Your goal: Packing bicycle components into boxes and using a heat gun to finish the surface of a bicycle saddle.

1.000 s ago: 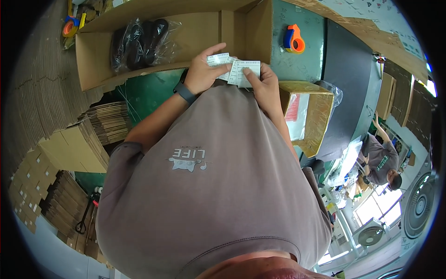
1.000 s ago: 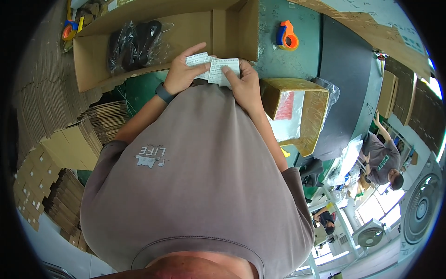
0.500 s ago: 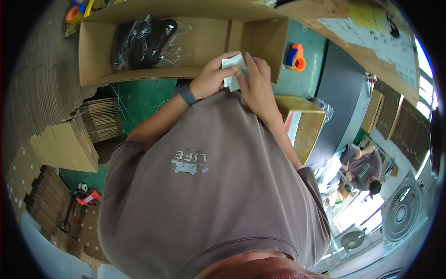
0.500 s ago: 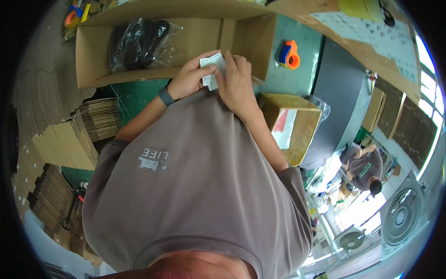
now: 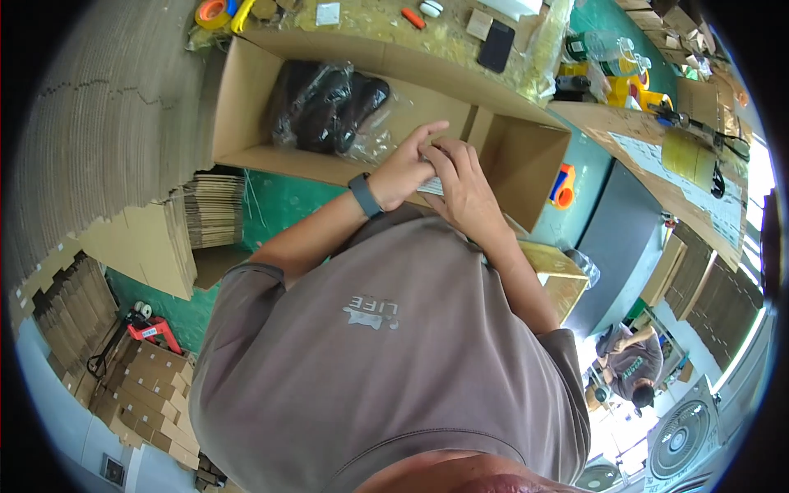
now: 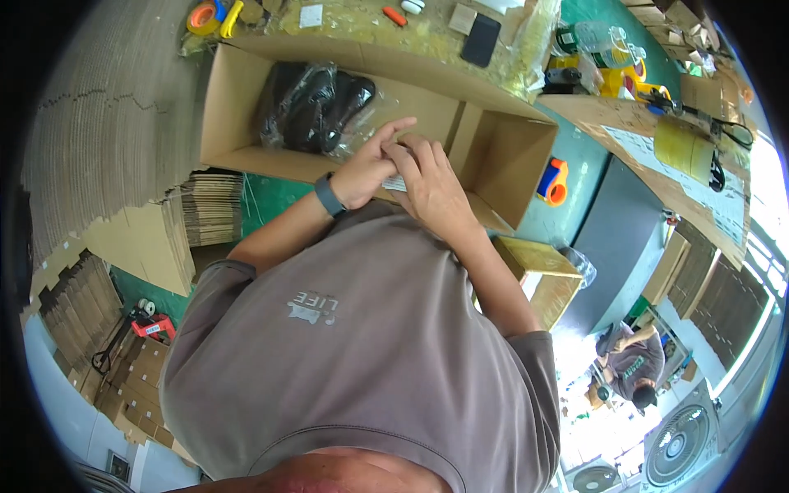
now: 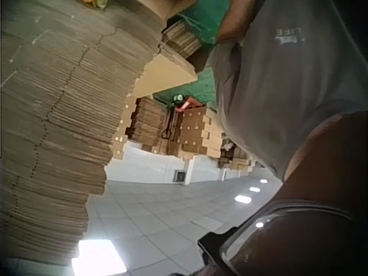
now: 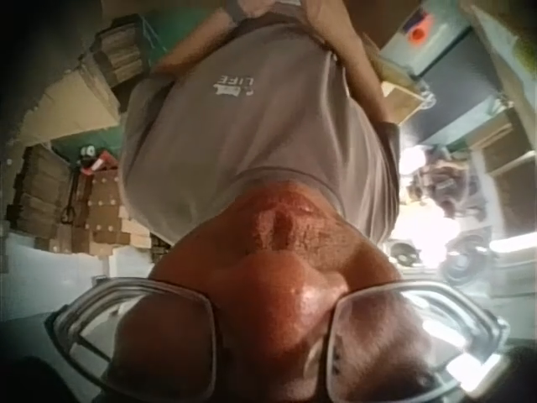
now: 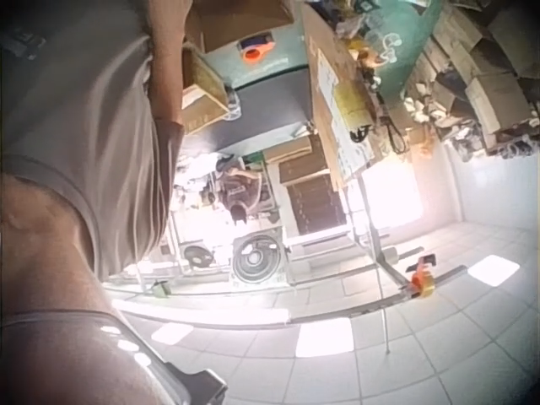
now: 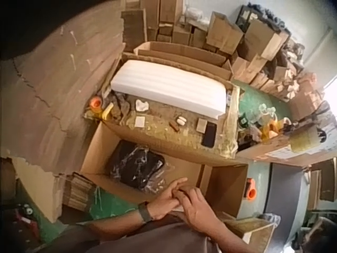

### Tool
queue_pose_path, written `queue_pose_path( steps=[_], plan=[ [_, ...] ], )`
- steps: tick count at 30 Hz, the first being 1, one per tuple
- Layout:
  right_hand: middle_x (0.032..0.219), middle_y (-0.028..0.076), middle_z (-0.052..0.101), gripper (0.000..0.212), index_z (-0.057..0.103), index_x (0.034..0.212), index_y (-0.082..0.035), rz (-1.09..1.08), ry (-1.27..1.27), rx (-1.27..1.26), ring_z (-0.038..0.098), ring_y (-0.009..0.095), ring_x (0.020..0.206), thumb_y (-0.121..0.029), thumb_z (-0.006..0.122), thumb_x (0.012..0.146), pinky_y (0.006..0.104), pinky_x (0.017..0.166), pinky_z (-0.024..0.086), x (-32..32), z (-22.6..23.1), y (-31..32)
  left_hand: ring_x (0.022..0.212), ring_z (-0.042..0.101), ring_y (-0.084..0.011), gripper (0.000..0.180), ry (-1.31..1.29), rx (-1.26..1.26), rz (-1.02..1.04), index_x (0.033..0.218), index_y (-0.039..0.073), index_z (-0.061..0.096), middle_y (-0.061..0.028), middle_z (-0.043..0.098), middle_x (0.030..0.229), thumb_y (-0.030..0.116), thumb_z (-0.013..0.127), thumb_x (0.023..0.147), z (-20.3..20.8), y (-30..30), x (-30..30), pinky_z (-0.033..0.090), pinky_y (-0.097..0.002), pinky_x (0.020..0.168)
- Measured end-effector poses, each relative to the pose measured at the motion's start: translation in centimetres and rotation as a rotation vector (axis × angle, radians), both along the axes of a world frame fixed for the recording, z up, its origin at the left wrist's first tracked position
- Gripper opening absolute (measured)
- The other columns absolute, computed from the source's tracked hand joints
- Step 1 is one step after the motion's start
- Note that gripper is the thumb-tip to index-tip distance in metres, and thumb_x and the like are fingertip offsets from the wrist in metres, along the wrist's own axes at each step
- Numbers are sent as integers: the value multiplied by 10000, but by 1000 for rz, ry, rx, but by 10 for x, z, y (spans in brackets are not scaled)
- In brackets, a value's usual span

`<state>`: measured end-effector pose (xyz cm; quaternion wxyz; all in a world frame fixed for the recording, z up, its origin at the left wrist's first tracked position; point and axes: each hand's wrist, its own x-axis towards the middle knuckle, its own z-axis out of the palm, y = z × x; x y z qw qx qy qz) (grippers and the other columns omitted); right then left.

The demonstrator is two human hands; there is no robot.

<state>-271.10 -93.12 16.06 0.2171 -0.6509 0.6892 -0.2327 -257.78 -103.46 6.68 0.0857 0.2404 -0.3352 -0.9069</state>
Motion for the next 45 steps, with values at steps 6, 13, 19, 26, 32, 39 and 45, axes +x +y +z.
queue_pose_path(
  steps=[6, 13, 19, 26, 32, 39, 45],
  plan=[
    [1599, 236, 449, 1008, 407, 1620, -36, -125, -2, -111, 480, 459, 1455, -148, 938, 772, 509, 1219, 432, 1, -7, -44, 1194, 689, -210, 632, -170, -246, 8, 1581, 121, 478, -98, 667, 1379, -69, 620, 996, 5, -67, -18, 615, -371, 951],
    [1507, 263, 553, 931, 363, 1672, -62, -464, -97, 191, 574, 455, 1359, -166, 862, 893, 501, 1155, 495, -35, 5, -28, 1067, 779, -309, 467, -11, -223, 207, 1445, 60, 543, -208, 775, 1170, -31, 638, 998, -32, -279, -104, 677, -433, 892],
    [1432, 253, 628, 884, 387, 1659, -65, -424, -63, 282, 620, 456, 1306, -174, 840, 907, 505, 1122, 520, -35, -33, 30, 1150, 750, -383, 895, -728, -861, 279, 1524, -103, 471, -285, 699, 1369, 270, 888, 825, -203, -456, -79, 596, -440, 977],
    [1463, 265, 633, 755, 490, 1594, -22, -820, -266, 518, 602, 456, 1362, -152, 811, 923, 481, 1150, 511, -12, -38, 147, 1364, 617, -393, 596, -288, -1505, 283, 1502, 10, 569, -217, 656, 1468, 151, 758, 955, -50, -149, -123, 472, -485, 1176],
    [1473, 269, 631, 659, 555, 1539, -19, -906, -419, 335, 599, 434, 1372, -206, 789, 953, 468, 1170, 492, -5, -36, 224, 1271, 700, -357, 433, 320, -1288, -519, 1410, 48, 677, -174, 725, 1381, 109, 739, 985, -5, 86, -133, 560, -429, 1072],
    [1332, 250, 680, 572, 625, 1442, 25, -1068, -467, 244, 658, 433, 1260, -237, 775, 956, 484, 1080, 536, 7, -50, 390, 1183, 742, -335, 461, 568, -1328, -1202, 1407, 67, 691, -151, 751, 1330, 112, 767, 955, 20, 244, -163, 589, -409, 1015],
    [1204, 158, 794, 503, 654, 1456, 0, -1328, -810, -229, 756, 253, 1103, -201, 756, 1006, 390, 990, 584, 18, -58, 615, 1218, 708, -360, 438, 466, -1562, -1259, 1405, 87, 690, -148, 747, 1333, 163, 745, 977, 14, 402, -186, 572, -445, 1028]
  ],
)
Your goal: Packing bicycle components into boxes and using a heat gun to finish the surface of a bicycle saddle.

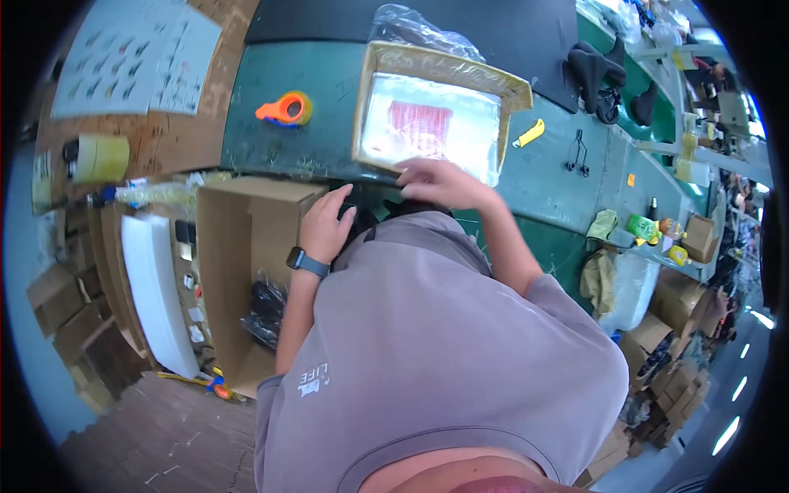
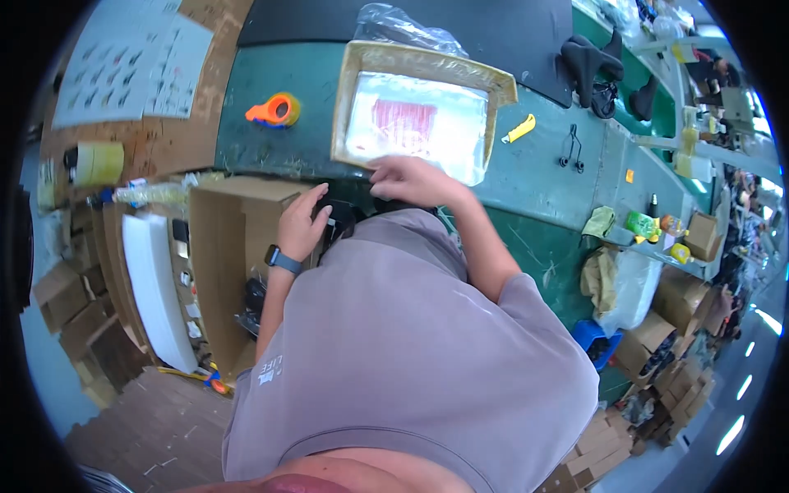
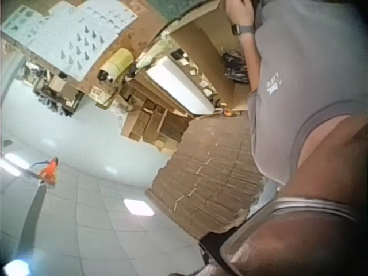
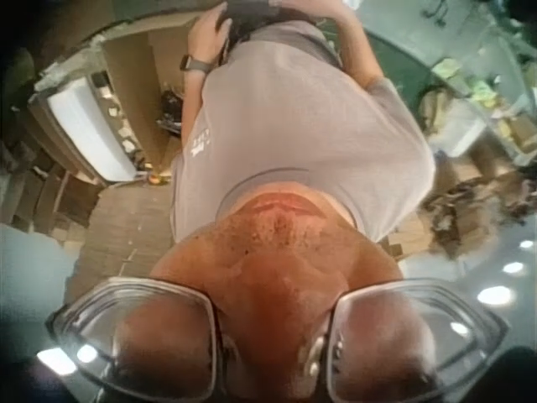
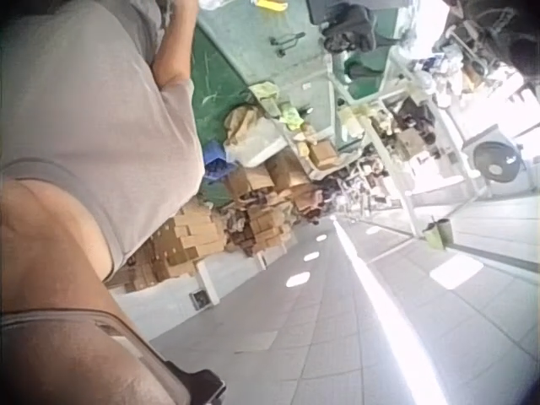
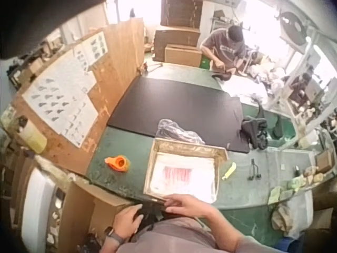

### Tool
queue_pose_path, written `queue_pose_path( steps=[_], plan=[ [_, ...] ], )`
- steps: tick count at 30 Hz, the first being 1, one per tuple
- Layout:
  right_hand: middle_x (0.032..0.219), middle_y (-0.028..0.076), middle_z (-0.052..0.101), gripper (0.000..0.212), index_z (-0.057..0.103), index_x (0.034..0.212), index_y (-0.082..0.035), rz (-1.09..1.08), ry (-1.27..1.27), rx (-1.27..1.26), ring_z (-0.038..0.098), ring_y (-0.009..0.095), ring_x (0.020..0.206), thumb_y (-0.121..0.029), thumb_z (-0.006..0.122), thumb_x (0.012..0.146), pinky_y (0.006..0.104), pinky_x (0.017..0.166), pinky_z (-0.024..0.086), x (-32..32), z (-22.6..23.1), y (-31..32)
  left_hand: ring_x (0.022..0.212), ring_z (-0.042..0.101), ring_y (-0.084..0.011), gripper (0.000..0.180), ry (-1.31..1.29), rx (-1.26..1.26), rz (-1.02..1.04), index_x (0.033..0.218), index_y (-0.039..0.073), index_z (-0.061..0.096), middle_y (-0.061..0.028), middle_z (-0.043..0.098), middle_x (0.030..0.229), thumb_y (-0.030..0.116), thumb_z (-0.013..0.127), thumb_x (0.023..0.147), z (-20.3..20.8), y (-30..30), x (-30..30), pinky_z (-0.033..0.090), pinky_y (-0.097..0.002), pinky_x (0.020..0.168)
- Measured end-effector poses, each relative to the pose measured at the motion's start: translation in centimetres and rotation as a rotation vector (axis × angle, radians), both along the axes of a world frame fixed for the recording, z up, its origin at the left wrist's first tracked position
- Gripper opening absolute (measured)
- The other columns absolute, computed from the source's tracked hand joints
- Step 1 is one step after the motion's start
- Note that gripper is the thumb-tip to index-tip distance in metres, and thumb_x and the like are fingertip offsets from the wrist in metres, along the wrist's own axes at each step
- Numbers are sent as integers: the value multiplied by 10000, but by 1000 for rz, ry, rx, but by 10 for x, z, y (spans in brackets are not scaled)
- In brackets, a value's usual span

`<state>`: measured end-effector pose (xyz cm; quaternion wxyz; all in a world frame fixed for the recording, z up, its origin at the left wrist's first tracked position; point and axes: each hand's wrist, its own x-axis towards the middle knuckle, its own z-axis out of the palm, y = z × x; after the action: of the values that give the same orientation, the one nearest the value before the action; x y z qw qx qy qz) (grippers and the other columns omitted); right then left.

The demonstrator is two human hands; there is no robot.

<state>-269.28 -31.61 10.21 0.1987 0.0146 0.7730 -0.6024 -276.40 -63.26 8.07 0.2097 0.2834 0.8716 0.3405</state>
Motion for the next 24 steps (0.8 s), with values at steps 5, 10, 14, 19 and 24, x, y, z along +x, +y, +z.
queue_pose_path(
  steps=[5, 10, 14, 19, 24],
  plan=[
    [1188, 132, 813, 548, 669, 1433, -28, -637, 230, 350, 788, 270, 1057, -317, 778, 980, 401, 945, 606, -88, -47, 191, 1210, 700, -383, 456, 35, 26, -120, 1404, 57, 680, -179, 740, 1331, 154, 758, 965, 15, 125, 21, 571, -457, 1036],
    [1322, 208, 766, 786, 623, 1498, -55, -468, 156, 738, 739, 372, 1221, -561, 797, 923, 472, 1047, 578, -256, -174, 293, 1222, 696, -383, 471, -84, -71, -169, 1410, 51, 663, -178, 737, 1337, 162, 762, 964, 18, 174, 38, 566, -463, 1044],
    [1328, 159, 785, 749, 818, 1273, -67, 300, -301, 728, 736, 337, 1192, -679, 824, 842, 489, 1026, 574, -311, -253, 282, 1230, 688, -382, 492, -10, -167, 74, 1430, 65, 649, -169, 728, 1353, 168, 763, 963, 24, 154, 55, 556, -462, 1056],
    [1000, 124, 811, 509, 844, 1124, -6, 159, -218, 526, 727, 207, 893, -439, 861, 857, 434, 796, 578, -307, -272, 303, 1255, 672, -377, 482, -51, -109, 415, 1449, 113, 656, -142, 717, 1378, 241, 732, 991, 24, 125, 77, 554, -464, 1046],
    [849, 119, 774, 573, 783, 1039, 121, -98, -54, 527, 705, 218, 767, -425, 832, 876, 418, 741, 554, -311, -155, 230, 1152, 775, -258, 434, -322, 476, 678, 1395, 3, 673, -170, 794, 1255, 171, 759, 1005, 8, 100, 77, 608, -391, 1019]
  ],
)
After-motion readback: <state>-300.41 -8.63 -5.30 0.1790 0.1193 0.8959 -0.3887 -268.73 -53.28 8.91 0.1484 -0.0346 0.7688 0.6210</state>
